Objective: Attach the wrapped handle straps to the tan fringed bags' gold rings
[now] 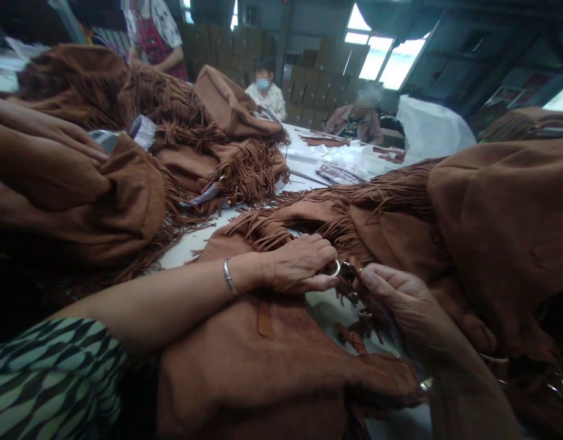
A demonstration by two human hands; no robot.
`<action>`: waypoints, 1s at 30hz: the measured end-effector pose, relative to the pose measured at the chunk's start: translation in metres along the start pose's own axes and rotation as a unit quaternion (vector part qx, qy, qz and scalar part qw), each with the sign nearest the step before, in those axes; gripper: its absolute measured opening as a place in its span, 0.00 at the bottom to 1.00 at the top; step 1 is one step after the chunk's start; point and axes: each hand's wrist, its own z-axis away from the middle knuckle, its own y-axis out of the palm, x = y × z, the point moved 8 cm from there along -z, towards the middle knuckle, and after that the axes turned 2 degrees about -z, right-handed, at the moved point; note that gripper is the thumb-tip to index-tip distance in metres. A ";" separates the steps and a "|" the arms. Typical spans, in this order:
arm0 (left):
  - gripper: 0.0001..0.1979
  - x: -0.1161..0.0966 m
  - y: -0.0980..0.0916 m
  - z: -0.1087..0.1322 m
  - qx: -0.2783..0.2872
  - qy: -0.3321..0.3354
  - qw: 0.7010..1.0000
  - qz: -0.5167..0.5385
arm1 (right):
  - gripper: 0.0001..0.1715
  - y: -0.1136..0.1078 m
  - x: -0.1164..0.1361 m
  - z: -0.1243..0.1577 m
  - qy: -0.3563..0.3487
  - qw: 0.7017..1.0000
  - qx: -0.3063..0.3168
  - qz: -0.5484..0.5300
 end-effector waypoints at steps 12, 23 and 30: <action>0.12 0.011 0.011 -0.002 -0.034 0.012 0.999 0.028 | 0.21 0.005 -0.009 0.001 0.047 0.995 0.036 0.081; 0.08 0.003 0.015 -0.002 0.028 0.008 1.000 0.011 | 0.23 0.000 -0.013 -0.009 0.036 0.982 0.002 0.185; 0.09 0.002 0.013 -0.004 0.046 -0.003 0.999 0.017 | 0.22 0.001 -0.014 -0.007 0.064 0.991 -0.036 0.113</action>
